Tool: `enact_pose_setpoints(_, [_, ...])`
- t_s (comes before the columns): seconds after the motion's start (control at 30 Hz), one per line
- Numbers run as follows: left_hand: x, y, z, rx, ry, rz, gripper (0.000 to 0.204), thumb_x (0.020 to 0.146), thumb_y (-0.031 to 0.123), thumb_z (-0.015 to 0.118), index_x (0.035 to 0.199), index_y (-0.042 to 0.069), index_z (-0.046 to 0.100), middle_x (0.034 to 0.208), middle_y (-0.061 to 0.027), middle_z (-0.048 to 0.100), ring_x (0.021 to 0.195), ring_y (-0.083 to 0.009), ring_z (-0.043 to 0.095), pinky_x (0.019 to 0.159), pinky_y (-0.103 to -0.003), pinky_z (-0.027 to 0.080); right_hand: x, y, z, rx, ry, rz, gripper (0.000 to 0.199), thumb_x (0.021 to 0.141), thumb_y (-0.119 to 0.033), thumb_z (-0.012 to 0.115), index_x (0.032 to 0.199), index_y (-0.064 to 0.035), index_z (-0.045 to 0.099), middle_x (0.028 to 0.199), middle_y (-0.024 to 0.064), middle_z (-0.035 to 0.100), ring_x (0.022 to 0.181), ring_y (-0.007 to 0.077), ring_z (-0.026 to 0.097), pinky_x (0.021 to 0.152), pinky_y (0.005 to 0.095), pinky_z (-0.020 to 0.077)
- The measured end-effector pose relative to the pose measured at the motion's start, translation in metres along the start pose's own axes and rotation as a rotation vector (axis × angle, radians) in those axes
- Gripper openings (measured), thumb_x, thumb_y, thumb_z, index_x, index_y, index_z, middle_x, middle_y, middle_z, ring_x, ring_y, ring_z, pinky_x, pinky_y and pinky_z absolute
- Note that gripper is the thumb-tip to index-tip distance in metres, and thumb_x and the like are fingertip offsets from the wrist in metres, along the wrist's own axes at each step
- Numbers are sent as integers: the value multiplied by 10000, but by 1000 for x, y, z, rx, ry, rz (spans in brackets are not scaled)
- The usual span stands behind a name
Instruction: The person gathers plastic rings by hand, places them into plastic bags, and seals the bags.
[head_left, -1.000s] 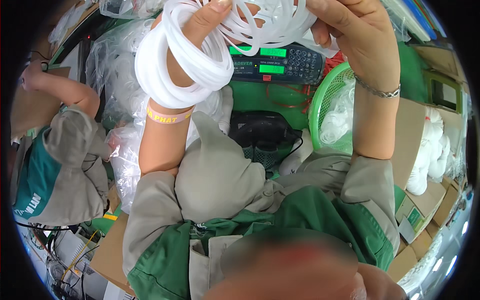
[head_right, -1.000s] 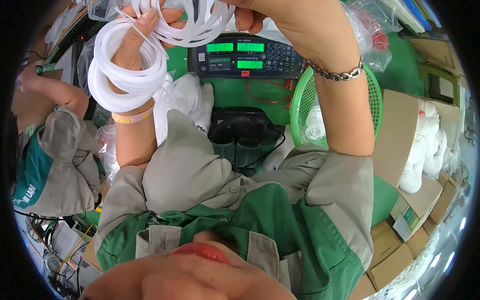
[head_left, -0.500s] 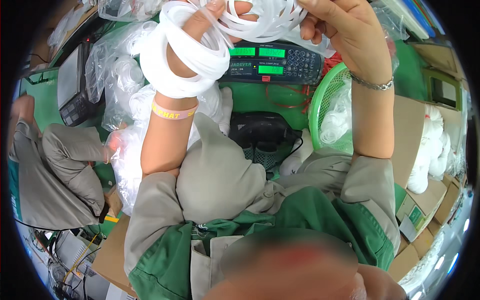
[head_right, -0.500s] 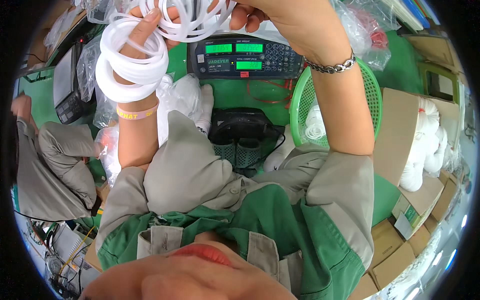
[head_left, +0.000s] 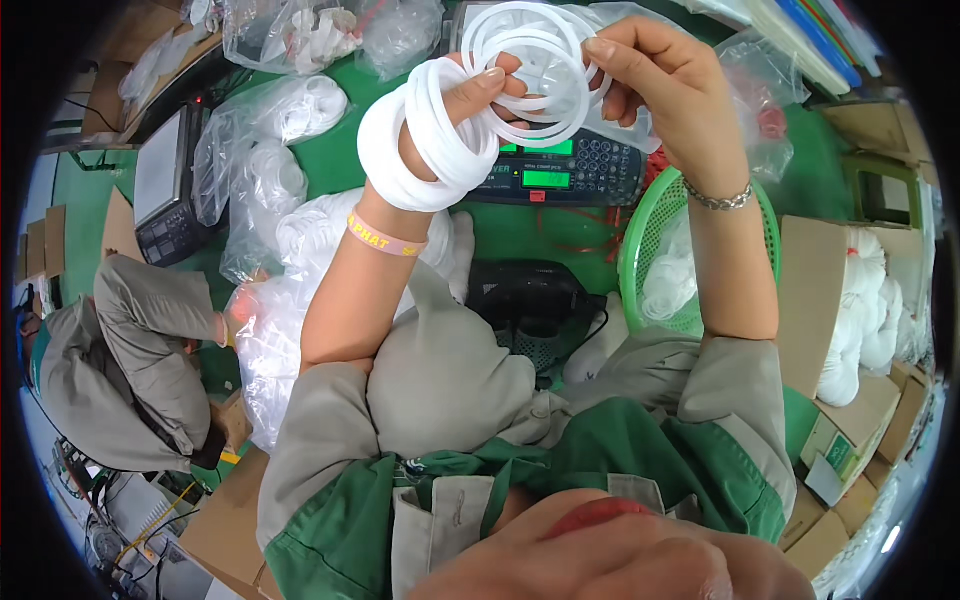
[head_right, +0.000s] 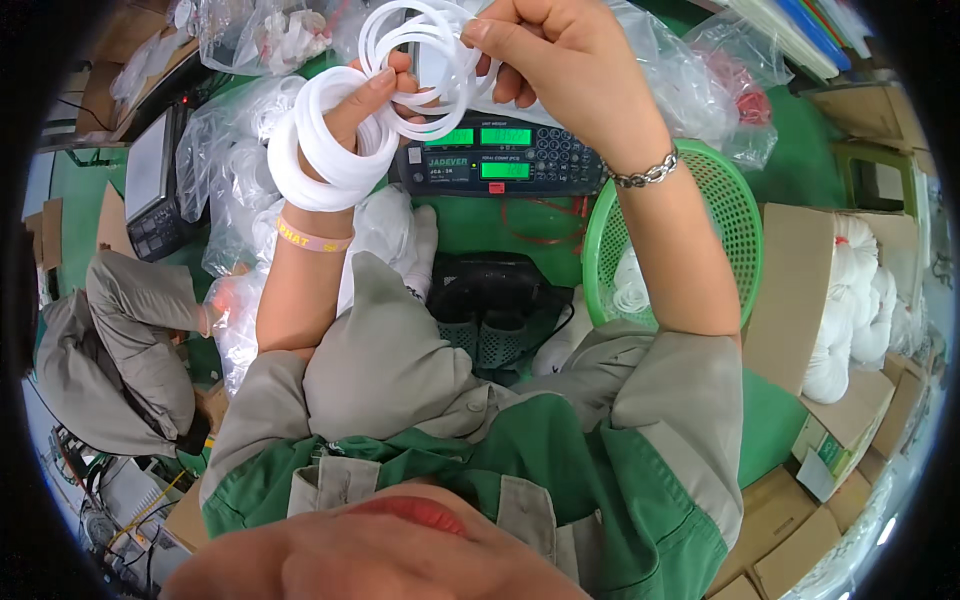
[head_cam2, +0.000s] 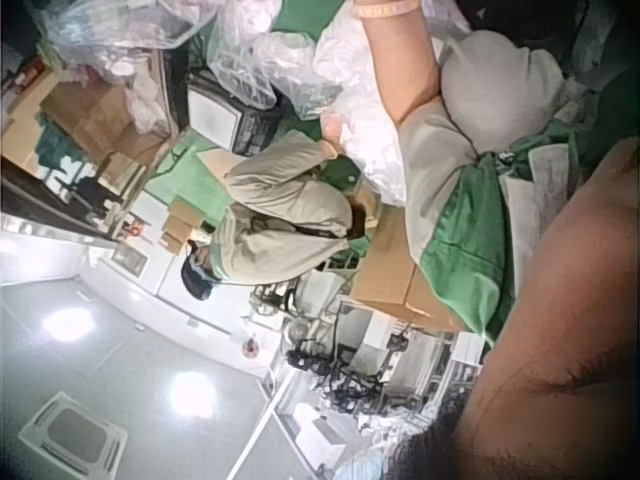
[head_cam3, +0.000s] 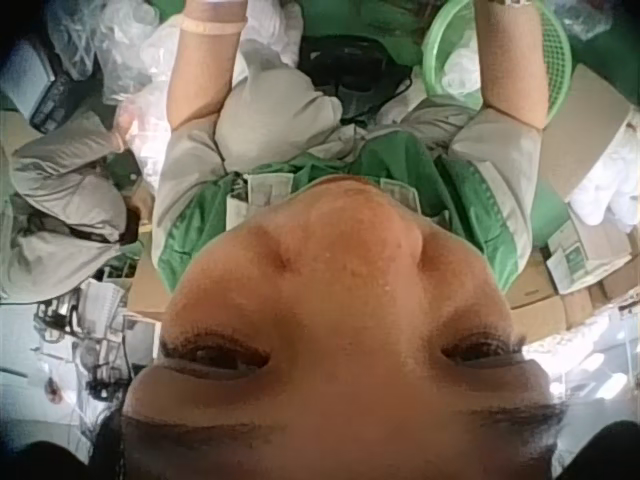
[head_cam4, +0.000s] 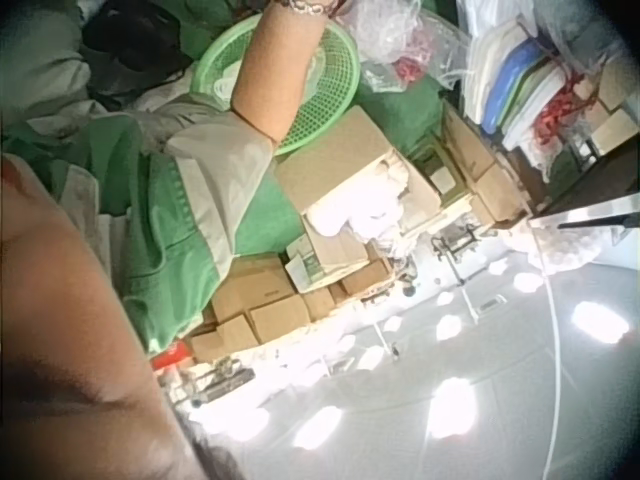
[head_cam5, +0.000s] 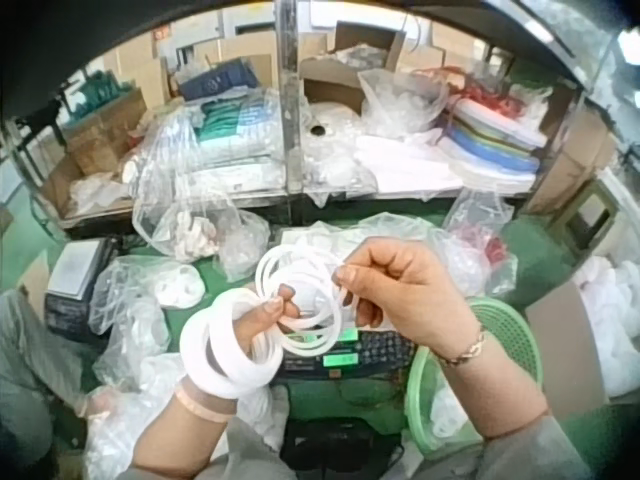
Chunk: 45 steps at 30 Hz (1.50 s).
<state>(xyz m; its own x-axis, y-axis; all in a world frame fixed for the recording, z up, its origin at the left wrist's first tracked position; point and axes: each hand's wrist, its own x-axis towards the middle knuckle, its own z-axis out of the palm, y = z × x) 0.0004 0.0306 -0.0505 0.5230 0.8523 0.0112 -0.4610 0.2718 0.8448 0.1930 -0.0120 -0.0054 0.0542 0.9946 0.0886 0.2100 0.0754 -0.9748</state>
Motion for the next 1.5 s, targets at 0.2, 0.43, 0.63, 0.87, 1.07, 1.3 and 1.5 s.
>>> enact_pose_setpoints(0.2, [8, -4, -6, -177, -163, 39, 214, 861, 142, 560, 1010, -11, 566, 847, -82, 630, 732, -165, 594, 668, -263, 480, -4, -6, -4, -95, 39, -88, 166, 878, -170, 560, 877, -20, 632, 721, 2, 611, 546, 39, 519, 486, 176, 386])
enact_pose_setpoints(0.43, [5, 5, -3, -109, 94, 87, 226, 870, 220, 577, 985, 29, 541, 895, -87, 626, 809, -199, 634, 688, -307, 536, -23, -58, -61, -320, 130, -290, 163, 889, -121, 515, 909, -11, 632, 777, 5, 616, 614, 44, 504, 528, 175, 386])
enact_pose_setpoints(0.63, [-3, 12, -10, -149, 141, 229, 157, 866, 156, 574, 968, 39, 550, 685, -7, 494, 616, -122, 498, 531, -260, 401, -17, -22, -56, -1151, -328, -186, 92, 779, -133, 568, 790, -59, 621, 738, 157, 619, 618, 326, 588, 555, 392, 474])
enact_pose_setpoints(0.87, [1, 9, 7, -36, 105, 32, 238, 833, 162, 633, 954, -26, 554, 572, 11, 442, 461, -54, 393, 425, -207, 379, 46, 66, -56, -1409, 279, -238, 181, 810, -205, 529, 751, -55, 612, 714, 152, 620, 686, 354, 603, 621, 431, 497])
enact_pose_setpoints(1.07, [1, 2, -1, 163, 129, 42, 170, 822, 143, 643, 898, -6, 608, 588, 29, 497, 466, -22, 398, 438, -183, 352, 33, 42, -64, -1013, 90, -101, 271, 820, -245, 547, 873, 4, 639, 757, 189, 626, 723, 339, 621, 662, 393, 489])
enact_pose_setpoints(1.3, [-1, -7, 0, 391, 6, 127, 220, 775, 131, 685, 964, 36, 625, 700, 38, 542, 573, -26, 459, 529, -166, 379, -2, -17, -114, -587, 264, -97, 191, 880, -183, 563, 954, -24, 639, 790, -22, 583, 715, 49, 495, 648, 187, 393])
enact_pose_setpoints(1.5, [5, -30, -22, 451, -136, 156, 585, 785, 19, 638, 1305, 66, 374, 789, -60, 614, 743, -110, 612, 669, -239, 473, 30, 59, -165, -871, 50, -264, 592, 812, -108, 584, 1352, -68, 346, 1347, 111, 409, 1228, 242, 386, 1003, 351, 316])
